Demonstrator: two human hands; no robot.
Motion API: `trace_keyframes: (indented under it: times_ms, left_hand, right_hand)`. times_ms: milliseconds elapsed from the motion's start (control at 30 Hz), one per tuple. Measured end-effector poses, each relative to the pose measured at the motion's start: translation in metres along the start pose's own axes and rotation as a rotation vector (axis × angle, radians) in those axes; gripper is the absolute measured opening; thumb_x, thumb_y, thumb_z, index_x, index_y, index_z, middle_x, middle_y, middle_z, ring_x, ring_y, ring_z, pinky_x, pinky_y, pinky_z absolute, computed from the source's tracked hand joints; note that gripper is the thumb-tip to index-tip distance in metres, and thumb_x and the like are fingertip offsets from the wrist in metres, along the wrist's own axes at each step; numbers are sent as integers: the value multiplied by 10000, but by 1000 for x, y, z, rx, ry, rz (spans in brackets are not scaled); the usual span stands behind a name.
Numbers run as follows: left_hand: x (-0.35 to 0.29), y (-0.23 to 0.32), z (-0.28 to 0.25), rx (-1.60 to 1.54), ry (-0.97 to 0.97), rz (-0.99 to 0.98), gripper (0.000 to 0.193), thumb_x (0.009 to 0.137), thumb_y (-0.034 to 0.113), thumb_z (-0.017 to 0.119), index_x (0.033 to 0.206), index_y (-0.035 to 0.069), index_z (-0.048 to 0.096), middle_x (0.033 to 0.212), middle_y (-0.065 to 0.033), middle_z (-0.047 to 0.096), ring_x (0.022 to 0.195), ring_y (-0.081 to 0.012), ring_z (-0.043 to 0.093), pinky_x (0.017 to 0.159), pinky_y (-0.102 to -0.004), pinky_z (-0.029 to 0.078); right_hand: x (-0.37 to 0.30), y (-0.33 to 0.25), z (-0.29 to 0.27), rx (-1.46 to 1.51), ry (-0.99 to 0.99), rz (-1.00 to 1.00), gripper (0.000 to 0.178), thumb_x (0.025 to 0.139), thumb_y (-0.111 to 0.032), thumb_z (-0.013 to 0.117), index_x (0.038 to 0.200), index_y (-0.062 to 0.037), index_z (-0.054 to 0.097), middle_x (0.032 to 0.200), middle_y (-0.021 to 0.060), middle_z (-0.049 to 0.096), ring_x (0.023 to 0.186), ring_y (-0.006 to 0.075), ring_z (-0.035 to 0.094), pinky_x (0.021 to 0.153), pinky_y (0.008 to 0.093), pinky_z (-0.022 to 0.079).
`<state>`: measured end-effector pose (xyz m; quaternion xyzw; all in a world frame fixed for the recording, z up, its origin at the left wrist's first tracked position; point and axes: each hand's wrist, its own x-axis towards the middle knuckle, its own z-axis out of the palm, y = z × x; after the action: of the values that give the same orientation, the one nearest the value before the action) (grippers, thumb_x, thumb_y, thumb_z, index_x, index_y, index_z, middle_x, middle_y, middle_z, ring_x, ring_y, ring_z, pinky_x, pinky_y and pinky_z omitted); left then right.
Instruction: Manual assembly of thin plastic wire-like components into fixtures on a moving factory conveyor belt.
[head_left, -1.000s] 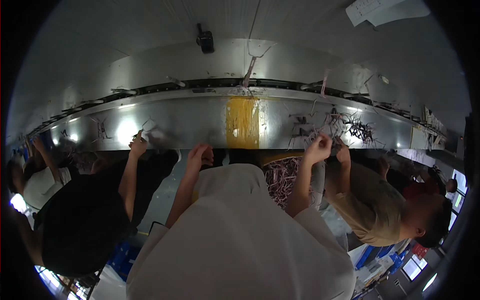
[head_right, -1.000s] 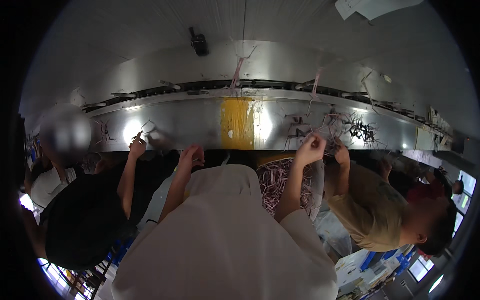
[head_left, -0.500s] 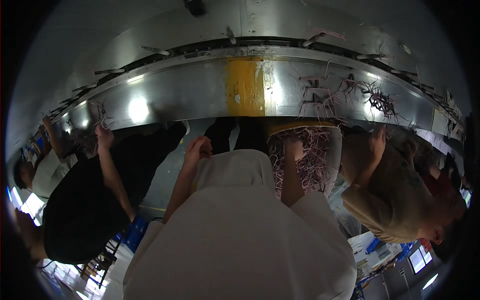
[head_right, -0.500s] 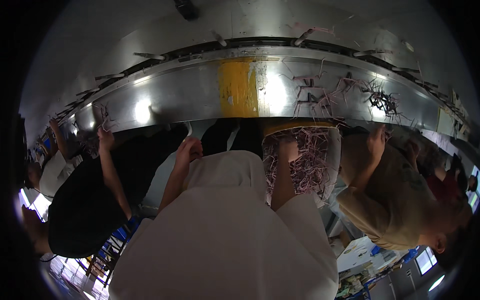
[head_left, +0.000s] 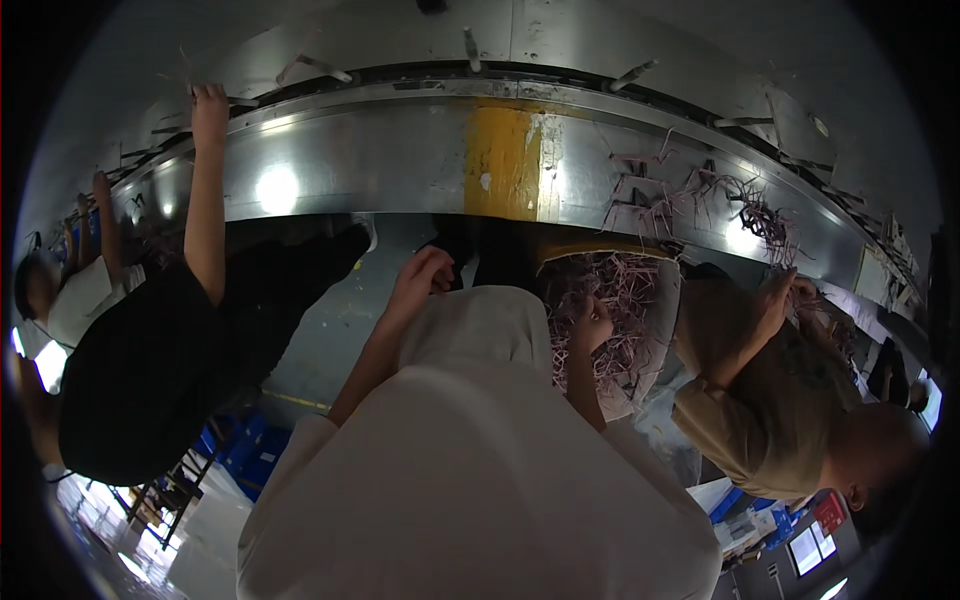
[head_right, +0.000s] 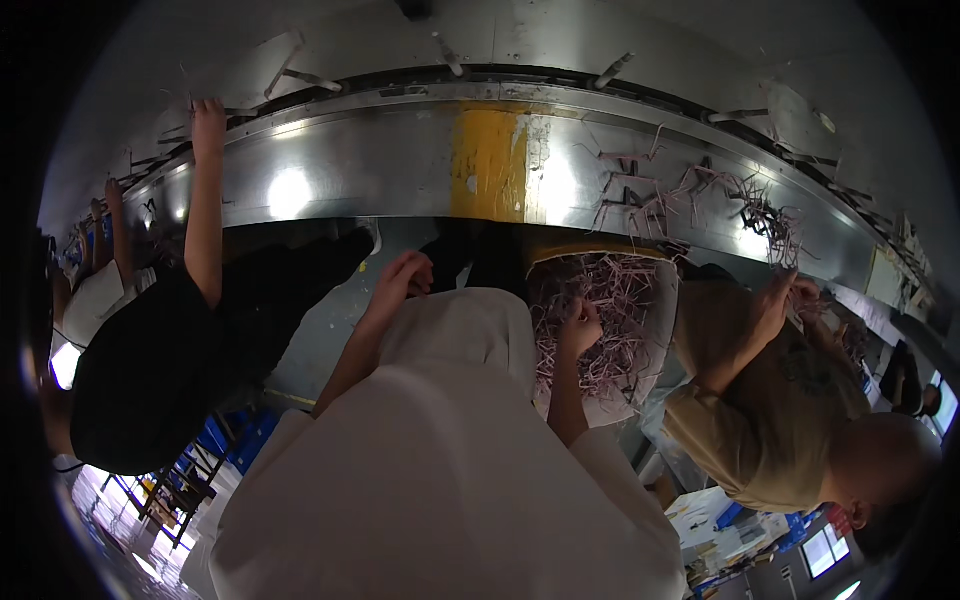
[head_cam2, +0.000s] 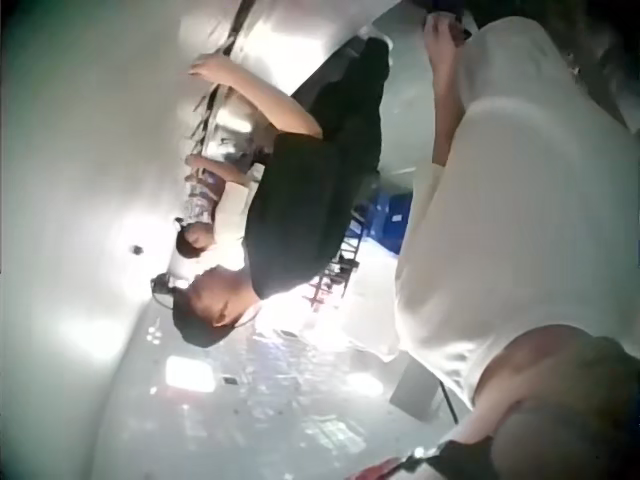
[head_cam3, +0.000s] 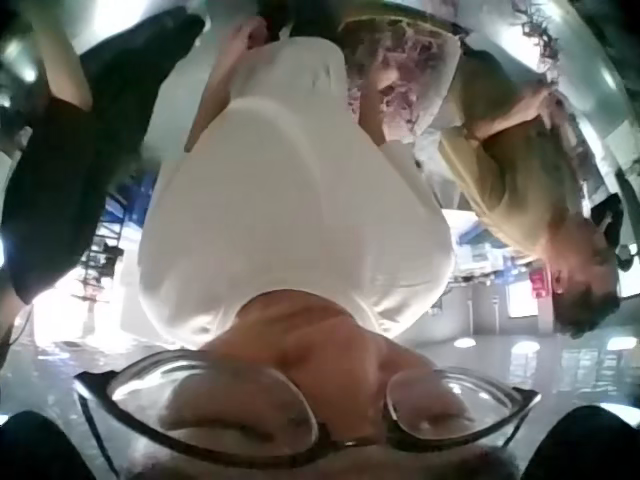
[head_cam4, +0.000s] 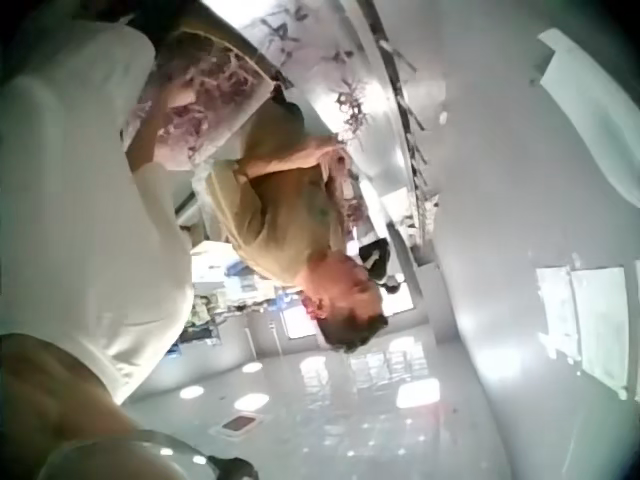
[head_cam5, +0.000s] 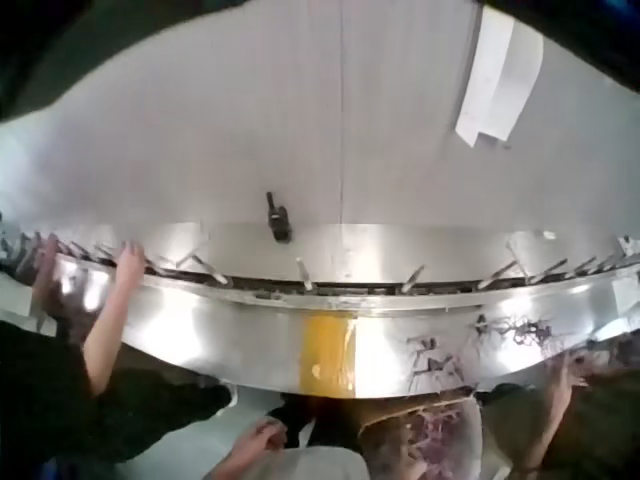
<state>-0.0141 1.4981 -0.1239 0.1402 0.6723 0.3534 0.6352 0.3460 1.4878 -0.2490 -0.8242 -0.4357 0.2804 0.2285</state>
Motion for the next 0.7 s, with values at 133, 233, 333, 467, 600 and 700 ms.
trace_keyframes:
  times_ms: [133, 233, 333, 467, 600, 700]
  left_hand:
    - [21, 14, 37, 319, -220, 36, 191, 978, 254, 564, 1022, 81, 632, 816, -31, 644, 727, -131, 631, 661, -286, 524]
    - [26, 33, 67, 616, -419, 430, 187, 944, 213, 611, 1079, 87, 643, 874, -61, 673, 769, -191, 656, 716, -333, 531]
    - [18, 55, 93, 731, -373, 1029, 266, 923, 216, 645, 1164, 102, 649, 946, -97, 686, 834, -264, 663, 777, -378, 531]
    - [-9, 96, 85, 814, -590, 735, 356, 910, 289, 679, 1208, 95, 652, 996, -123, 700, 934, -320, 675, 831, -402, 530]
    - [-34, 126, 56, 683, -506, 653, 440, 931, 438, 646, 1162, 64, 668, 896, -123, 723, 819, -270, 712, 711, -357, 544]
    - [-43, 132, 33, 615, -371, 674, 318, 1007, 366, 558, 1048, 68, 663, 832, -68, 727, 737, -201, 707, 659, -311, 528]
  right_hand:
    - [-21, -17, -46, 357, -48, 73, 204, 915, -156, 715, 967, 40, 728, 823, 79, 721, 769, 119, 644, 686, 264, 489]
    - [-28, -94, -87, 544, -75, -14, 165, 936, -110, 696, 964, 50, 716, 865, 47, 710, 796, 85, 614, 737, 236, 478]
    - [-24, -177, -106, 678, -139, -53, 138, 940, -80, 683, 954, 54, 710, 897, 53, 709, 812, 95, 614, 774, 231, 475]
    - [-17, -238, -104, 724, -131, -204, 126, 951, -66, 664, 986, 49, 703, 941, 53, 703, 848, 94, 610, 799, 229, 469]
    - [-9, -277, -86, 738, -211, -348, 121, 959, -51, 639, 990, 58, 682, 944, 79, 700, 858, 138, 627, 812, 260, 487]
    - [-2, -303, -77, 752, -378, -485, 104, 962, -33, 622, 957, 64, 660, 962, 99, 696, 873, 159, 629, 839, 272, 485]
